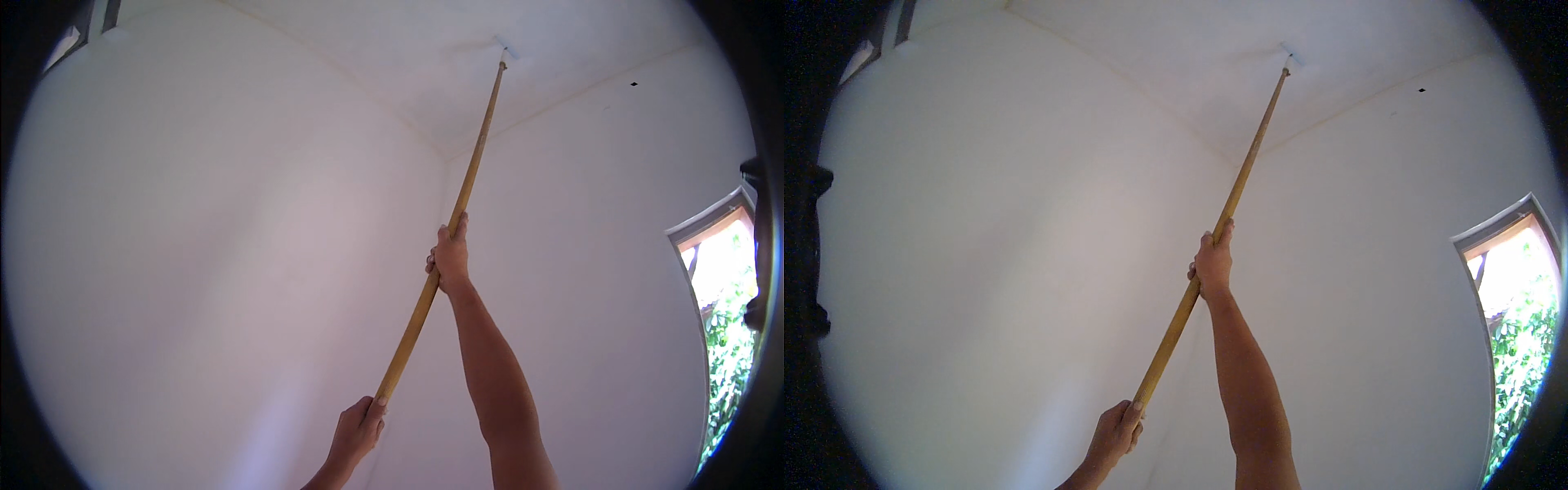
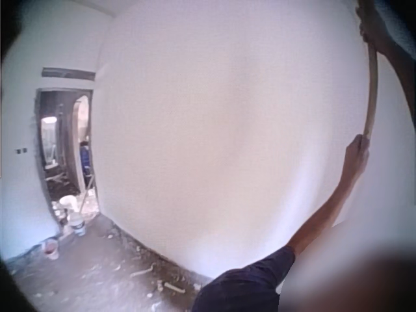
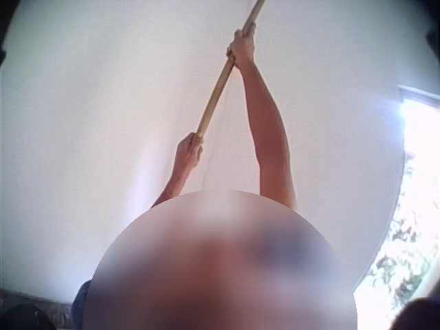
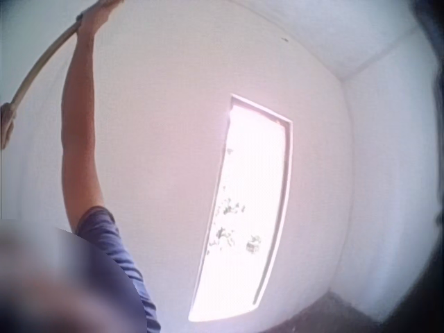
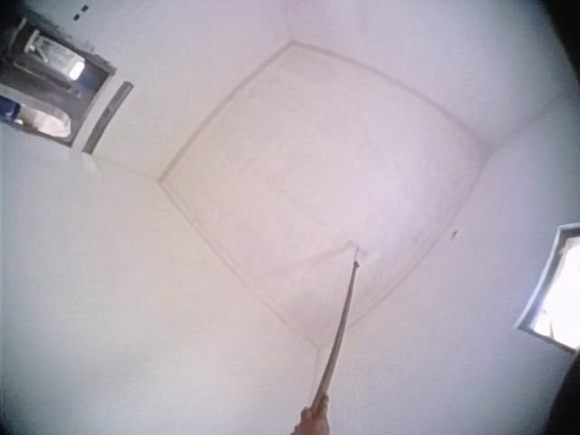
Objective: The person paints a white ceiling using a roller attached to a long extension pole. They repeatedly dip the roller into a paint tray on the floor and roll it across the ceiling surface in long strokes.
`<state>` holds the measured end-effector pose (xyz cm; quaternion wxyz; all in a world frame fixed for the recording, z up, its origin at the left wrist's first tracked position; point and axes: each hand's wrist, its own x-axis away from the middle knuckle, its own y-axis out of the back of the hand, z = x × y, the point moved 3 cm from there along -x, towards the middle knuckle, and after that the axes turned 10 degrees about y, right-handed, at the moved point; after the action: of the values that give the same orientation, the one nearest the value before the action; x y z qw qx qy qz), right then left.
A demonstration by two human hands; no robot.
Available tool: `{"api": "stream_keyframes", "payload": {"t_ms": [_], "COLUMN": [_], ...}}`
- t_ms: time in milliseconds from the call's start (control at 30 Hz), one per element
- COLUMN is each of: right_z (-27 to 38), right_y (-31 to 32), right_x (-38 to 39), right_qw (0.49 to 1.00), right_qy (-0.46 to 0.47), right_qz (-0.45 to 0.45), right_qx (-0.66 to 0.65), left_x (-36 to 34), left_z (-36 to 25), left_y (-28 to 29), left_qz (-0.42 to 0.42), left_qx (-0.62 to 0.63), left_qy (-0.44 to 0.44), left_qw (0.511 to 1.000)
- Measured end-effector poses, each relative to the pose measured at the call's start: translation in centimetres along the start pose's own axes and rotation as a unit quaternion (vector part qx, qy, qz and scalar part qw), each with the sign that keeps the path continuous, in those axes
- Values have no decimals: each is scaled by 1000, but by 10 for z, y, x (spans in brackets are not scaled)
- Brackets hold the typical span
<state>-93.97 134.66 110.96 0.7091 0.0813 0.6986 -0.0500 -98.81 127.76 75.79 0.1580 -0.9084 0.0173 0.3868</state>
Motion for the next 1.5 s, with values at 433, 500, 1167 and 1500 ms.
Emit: {"api": "stream_keyframes", "payload": {"t_ms": [433, 500, 1167, 1500], "right_z": [0, 1, 13, 8], "right_y": [-3, -3, 0, -1], "right_x": [6, 7, 12, 8], "right_qw": [1000, 1000, 998, 999], "right_qy": [28, 29, -22, -14], "right_qz": [-1, 4, 37, 31], "right_qx": [5, 8, -34, -21], "left_x": [-7, -5, 30, 33], "left_z": [14, 12, -6, -6], "left_y": [3, 1, -24, -24], "left_qz": [-1, -9, -56, -24], "left_qx": [9, 7, 44, 65], "left_qy": [-20, -20, 39, 37], "left_qw": [1000, 1000, 997, 997]}}
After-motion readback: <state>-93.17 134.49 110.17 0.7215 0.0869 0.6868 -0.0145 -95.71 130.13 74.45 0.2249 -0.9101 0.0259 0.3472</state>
